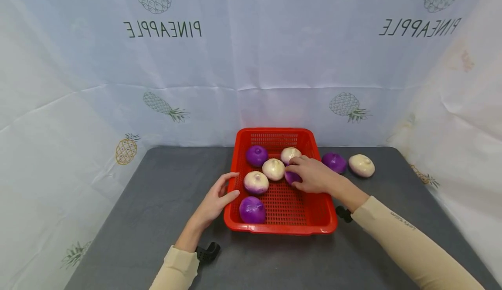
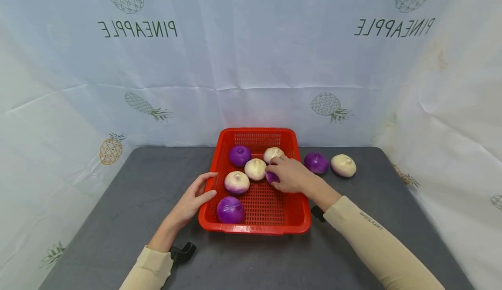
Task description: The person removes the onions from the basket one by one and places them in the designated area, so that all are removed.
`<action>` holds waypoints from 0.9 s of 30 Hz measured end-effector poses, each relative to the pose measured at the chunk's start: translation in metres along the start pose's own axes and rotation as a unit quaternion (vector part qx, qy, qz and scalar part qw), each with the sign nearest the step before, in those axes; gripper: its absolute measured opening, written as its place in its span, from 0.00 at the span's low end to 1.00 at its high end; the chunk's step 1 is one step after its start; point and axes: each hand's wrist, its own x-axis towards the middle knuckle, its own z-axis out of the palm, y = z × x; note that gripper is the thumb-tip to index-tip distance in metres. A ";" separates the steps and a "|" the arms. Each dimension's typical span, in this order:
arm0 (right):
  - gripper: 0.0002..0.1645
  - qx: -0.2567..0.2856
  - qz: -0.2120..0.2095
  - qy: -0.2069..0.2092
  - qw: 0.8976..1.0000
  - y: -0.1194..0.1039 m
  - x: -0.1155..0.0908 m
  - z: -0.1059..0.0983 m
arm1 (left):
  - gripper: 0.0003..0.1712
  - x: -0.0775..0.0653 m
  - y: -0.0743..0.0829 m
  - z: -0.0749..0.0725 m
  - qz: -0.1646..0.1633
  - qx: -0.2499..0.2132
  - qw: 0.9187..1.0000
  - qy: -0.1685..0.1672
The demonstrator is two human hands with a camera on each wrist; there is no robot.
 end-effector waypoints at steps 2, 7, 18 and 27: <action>0.29 -0.005 0.000 -0.010 1.000 -0.001 0.001 0.000 | 0.34 0.000 0.000 0.000 -0.001 -0.001 1.000 0.000; 0.32 -0.007 -0.008 -0.037 0.999 -0.003 0.003 0.000 | 0.33 0.000 0.000 0.000 -0.001 0.001 1.000 0.004; 0.35 0.031 -0.011 -0.066 0.997 -0.013 0.006 0.001 | 0.34 -0.001 0.001 0.001 0.002 0.004 1.000 0.001; 0.41 0.037 -0.006 -0.080 0.996 -0.019 0.006 0.002 | 0.35 -0.001 0.002 0.002 -0.001 0.012 1.000 0.005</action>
